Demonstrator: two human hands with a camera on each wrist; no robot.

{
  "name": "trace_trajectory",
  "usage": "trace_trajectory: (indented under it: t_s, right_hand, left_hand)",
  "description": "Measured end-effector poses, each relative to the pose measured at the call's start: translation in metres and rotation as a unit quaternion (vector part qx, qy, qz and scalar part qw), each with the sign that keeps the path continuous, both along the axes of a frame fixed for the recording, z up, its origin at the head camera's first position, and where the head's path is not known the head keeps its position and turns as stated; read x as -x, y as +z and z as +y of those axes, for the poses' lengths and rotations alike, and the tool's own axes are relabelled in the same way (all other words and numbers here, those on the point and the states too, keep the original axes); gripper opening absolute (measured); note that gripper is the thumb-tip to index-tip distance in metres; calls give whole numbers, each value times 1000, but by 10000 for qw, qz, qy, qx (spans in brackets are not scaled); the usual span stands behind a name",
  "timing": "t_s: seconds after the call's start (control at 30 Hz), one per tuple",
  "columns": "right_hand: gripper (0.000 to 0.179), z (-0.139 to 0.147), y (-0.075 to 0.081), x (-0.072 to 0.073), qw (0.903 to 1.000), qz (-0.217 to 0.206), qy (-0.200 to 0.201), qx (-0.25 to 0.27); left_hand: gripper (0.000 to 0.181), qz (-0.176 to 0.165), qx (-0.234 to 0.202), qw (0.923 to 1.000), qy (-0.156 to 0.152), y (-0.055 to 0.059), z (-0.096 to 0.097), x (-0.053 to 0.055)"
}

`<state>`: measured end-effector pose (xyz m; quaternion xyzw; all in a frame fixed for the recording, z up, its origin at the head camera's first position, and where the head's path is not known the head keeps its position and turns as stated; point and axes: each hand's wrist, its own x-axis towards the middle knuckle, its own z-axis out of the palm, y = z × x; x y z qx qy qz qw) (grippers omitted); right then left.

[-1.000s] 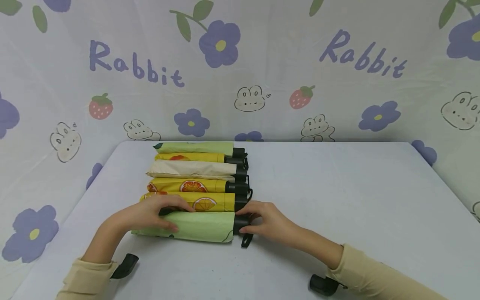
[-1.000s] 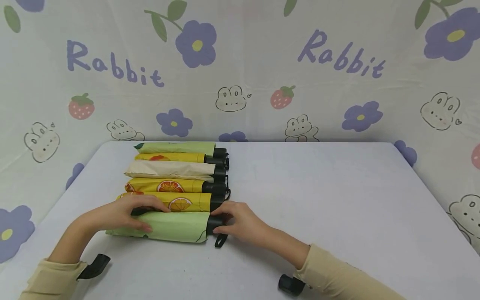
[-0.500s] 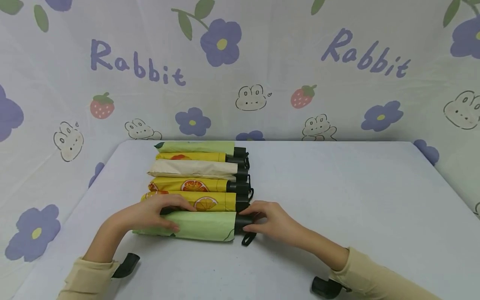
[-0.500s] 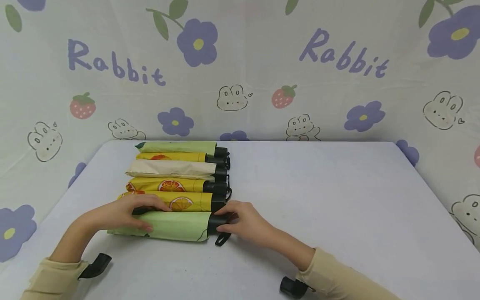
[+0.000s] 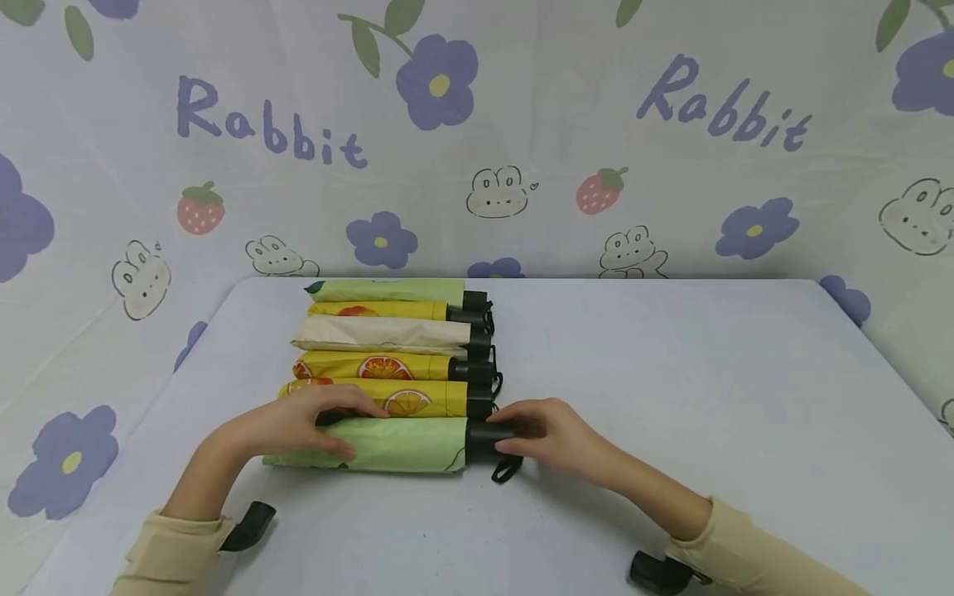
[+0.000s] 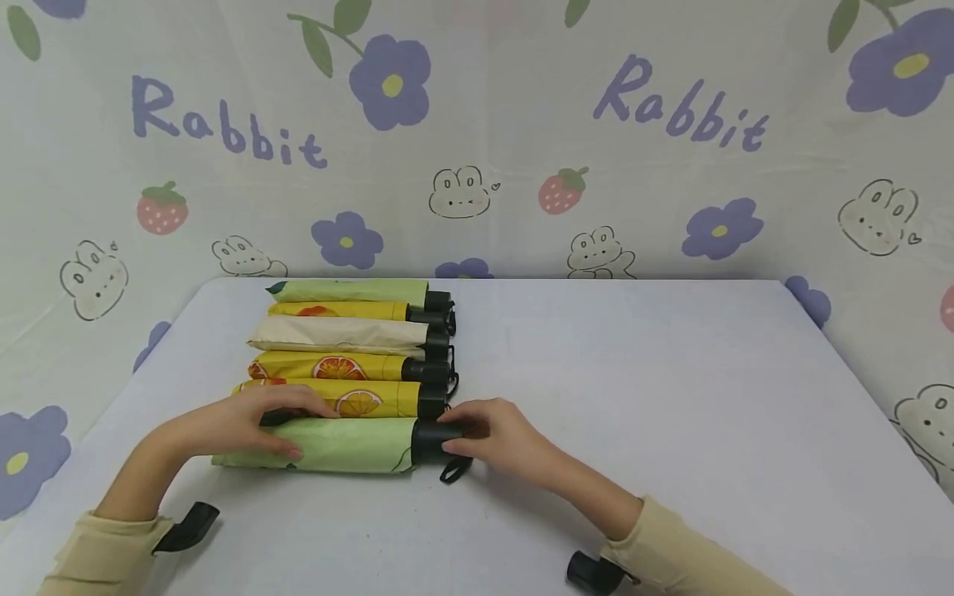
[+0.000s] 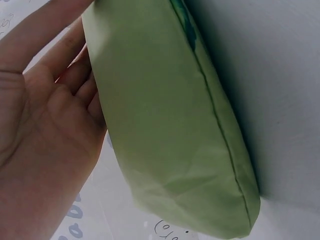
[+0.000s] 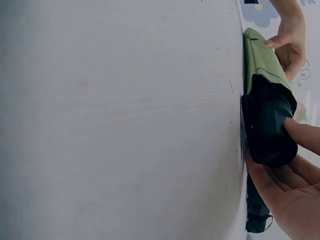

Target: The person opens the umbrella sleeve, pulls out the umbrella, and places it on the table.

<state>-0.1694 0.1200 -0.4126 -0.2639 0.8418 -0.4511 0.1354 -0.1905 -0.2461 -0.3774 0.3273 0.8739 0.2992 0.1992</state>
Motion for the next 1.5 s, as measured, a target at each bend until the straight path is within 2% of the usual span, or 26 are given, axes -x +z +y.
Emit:
trace_trajectory:
  t_s: [0.3,0.67,0.87,1.1,1.5]
  right_hand:
    - [35,8,0,-6,9988,-356,-216,274]
    - [38,25,8,-13,9944,-796,-646,235]
    - [40,35,11,-16,9938,-850,-668,257]
    - [39,44,13,-20,9898,-1050,-936,236]
    - [40,63,23,-26,9871,-1143,-1105,171]
  left_hand:
    - [51,-2,-61,9999,-107,2,1,-1]
    - [54,37,89,9999,-92,5,-1,-2]
    - [54,21,103,9999,-93,5,-2,-2]
    - [53,-26,38,9999,-127,5,-2,-3]
    - [53,-151,23,9999,-81,8,-3,-5]
